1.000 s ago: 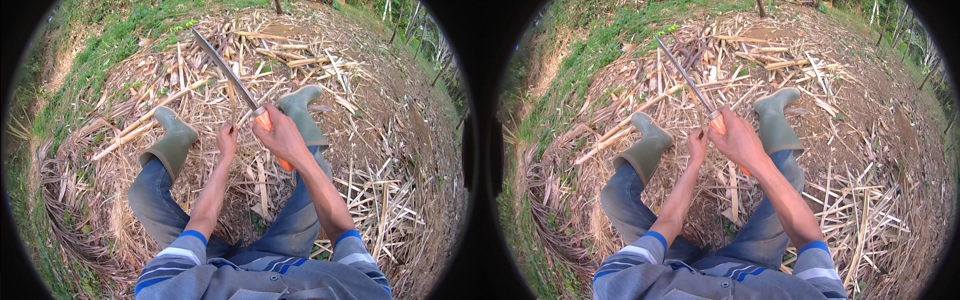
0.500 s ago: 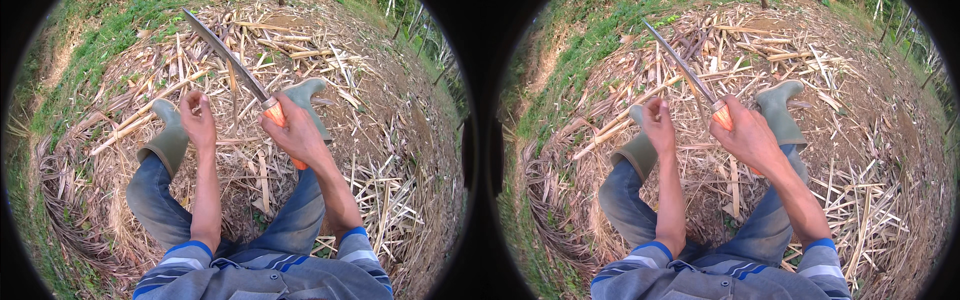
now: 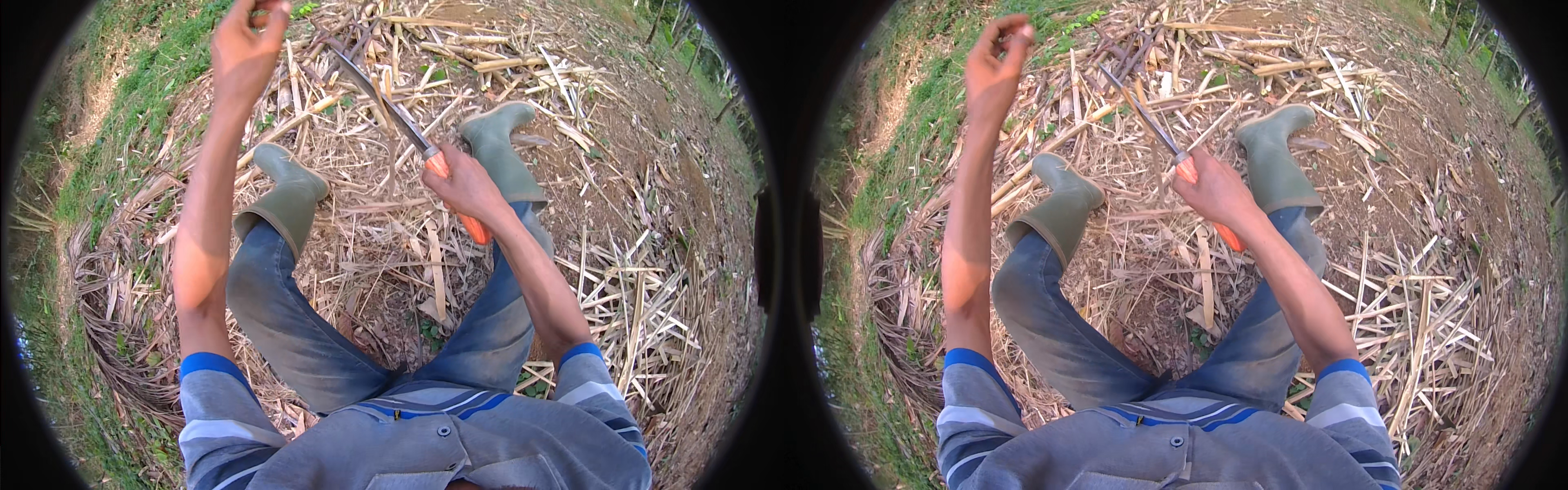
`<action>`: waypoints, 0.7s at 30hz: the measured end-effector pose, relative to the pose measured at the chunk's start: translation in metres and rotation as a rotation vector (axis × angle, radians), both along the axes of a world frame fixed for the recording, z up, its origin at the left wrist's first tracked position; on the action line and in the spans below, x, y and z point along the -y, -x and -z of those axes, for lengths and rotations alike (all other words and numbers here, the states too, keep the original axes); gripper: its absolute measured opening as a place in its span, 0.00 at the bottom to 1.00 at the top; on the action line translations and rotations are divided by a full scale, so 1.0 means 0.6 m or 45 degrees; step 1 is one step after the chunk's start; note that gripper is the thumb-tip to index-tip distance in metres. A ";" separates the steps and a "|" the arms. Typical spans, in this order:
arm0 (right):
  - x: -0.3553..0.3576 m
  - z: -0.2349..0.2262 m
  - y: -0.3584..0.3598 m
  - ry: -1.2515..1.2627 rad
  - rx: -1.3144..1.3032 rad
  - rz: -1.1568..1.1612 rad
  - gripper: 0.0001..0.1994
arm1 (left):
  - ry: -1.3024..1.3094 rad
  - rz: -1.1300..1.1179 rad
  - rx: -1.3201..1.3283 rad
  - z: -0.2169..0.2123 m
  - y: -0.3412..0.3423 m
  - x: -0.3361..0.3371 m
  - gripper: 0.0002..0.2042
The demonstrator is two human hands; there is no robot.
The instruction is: The person walks through a wooded area and sits on the ground to process bamboo. Using a machete, they split long bamboo stalks into thin strips and trim them into smaller pieces.
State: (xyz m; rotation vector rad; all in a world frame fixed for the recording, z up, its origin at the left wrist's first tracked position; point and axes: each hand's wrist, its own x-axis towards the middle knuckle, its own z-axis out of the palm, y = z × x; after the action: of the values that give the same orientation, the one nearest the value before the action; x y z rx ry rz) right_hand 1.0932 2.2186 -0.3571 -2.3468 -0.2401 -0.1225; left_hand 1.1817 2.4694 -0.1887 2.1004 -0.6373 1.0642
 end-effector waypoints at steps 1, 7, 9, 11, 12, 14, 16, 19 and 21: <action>0.010 0.008 -0.005 -0.024 -0.012 0.020 0.20 | 0.025 0.012 -0.036 0.024 0.004 0.000 0.11; 0.008 -0.045 0.026 -0.082 0.135 -0.023 0.20 | 0.261 0.011 -0.410 0.132 0.029 -0.063 0.11; 0.003 -0.008 0.006 0.110 0.065 -0.031 0.20 | 0.372 0.058 -0.494 0.143 0.016 -0.060 0.11; 0.003 0.026 -0.009 0.061 0.021 0.005 0.19 | 0.382 0.090 -0.508 0.149 0.010 -0.057 0.12; -0.007 0.018 -0.013 0.027 -0.001 0.005 0.19 | 0.425 0.110 -0.551 0.157 0.012 -0.054 0.12; -0.003 -0.013 -0.015 -0.023 -0.045 -0.023 0.21 | 0.377 0.094 -0.505 0.156 0.019 -0.060 0.12; -0.006 -0.043 0.010 -0.120 -0.056 -0.026 0.20 | 0.399 0.104 -0.522 0.165 0.024 -0.081 0.12; -0.019 -0.108 0.037 -0.129 -0.031 -0.059 0.19 | 0.484 0.047 -0.559 0.170 0.034 -0.105 0.13; -0.028 -0.061 0.014 -0.086 -0.012 -0.028 0.20 | 0.495 0.038 -0.525 0.164 0.023 -0.106 0.13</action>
State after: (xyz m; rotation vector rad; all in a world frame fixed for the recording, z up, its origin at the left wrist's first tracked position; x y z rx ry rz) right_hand 1.0847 2.2353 -0.3204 -2.2767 -0.2527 -0.1070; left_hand 1.1681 2.5332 -0.2872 1.8768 -0.2349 0.6431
